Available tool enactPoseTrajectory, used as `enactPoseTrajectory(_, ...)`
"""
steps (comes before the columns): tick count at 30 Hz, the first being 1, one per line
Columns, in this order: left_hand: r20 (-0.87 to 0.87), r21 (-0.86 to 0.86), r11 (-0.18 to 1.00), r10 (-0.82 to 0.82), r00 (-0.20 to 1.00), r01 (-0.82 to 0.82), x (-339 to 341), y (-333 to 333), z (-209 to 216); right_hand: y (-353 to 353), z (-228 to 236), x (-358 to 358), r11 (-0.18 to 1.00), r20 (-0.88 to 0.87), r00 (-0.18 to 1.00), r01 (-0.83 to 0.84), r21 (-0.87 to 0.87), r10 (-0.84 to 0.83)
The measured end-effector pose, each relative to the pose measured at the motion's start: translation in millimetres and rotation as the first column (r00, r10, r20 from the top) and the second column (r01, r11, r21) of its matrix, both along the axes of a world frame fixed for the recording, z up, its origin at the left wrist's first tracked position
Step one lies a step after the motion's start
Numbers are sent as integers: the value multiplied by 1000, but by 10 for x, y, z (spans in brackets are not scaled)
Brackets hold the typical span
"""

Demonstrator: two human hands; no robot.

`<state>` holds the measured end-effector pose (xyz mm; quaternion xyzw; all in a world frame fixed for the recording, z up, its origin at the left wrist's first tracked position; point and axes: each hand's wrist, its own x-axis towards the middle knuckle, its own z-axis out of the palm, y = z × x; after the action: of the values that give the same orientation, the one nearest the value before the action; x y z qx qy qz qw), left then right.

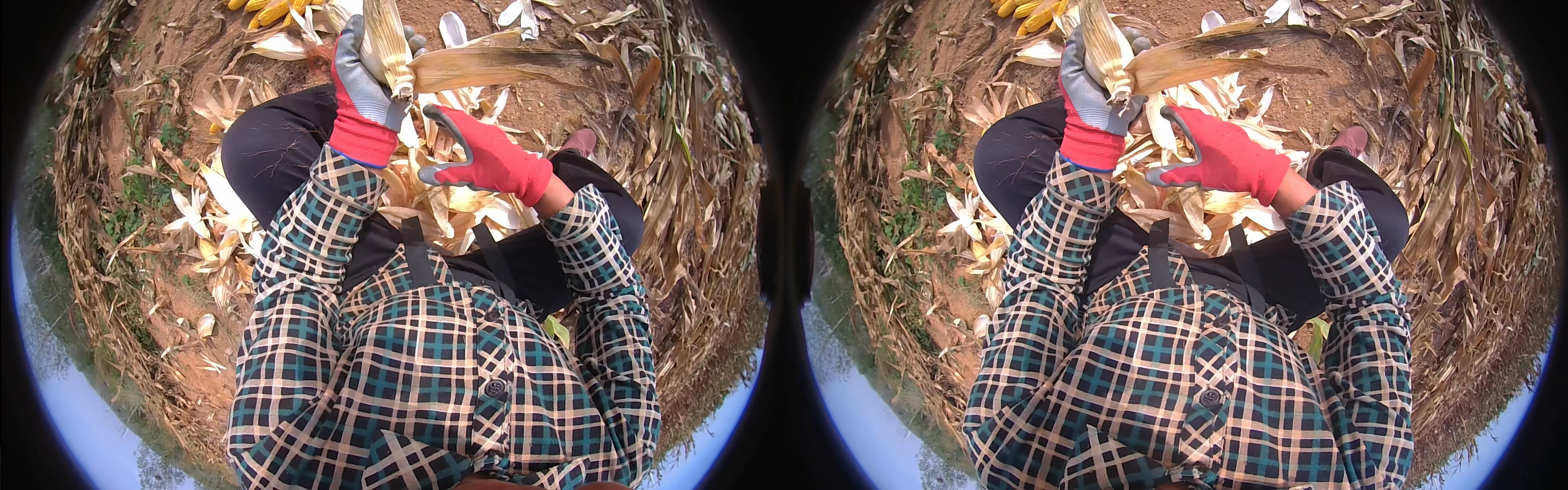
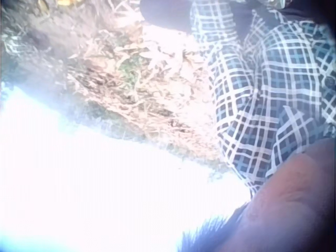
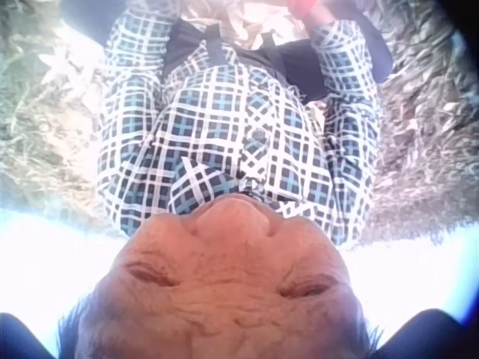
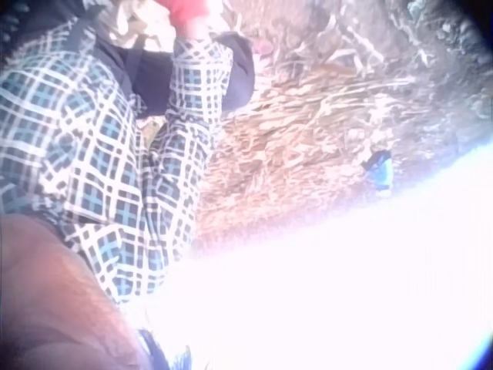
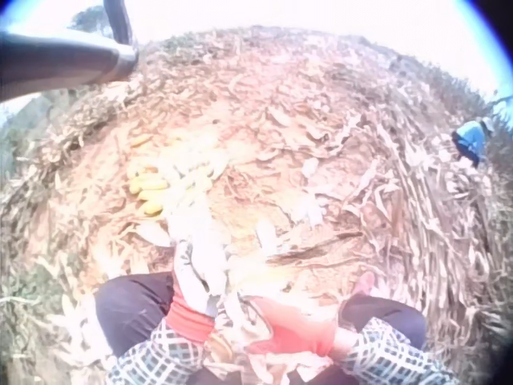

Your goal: The person sits on the ground and shucks corn cobs by hand, removing the husks and silk. The shucked cobs are placed in a pile nearby.

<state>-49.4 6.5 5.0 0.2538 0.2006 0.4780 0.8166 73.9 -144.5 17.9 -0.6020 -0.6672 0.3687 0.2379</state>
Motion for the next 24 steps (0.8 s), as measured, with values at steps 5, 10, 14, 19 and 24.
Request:
enactPoseTrajectory(5, 197, -146, 972, -153, 969, 183, 138, -162, -52, 252, 129, 119, 966, -532, 807, 224, -127, -257)
enactPoseTrajectory(10, -221, 147, 986, 104, 970, -73, 187, -364, -309, 282, 91, 123, 935, -667, 656, 250, -250, -354)
enactPoseTrajectory(14, -115, -221, 973, -100, 988, 73, 231, -366, -249, 381, 197, -11, 822, -498, 673, 543, -172, -548)
enactPoseTrajectory(19, -83, -209, 959, -214, 973, 193, 234, -257, -247, 369, 233, 36, 846, -447, 815, 494, 202, -369)
enactPoseTrajectory(24, 166, 25, 870, -490, 856, 493, 125, 28, -1181, 280, 312, -11, 866, -97, 995, 57, 497, -10)
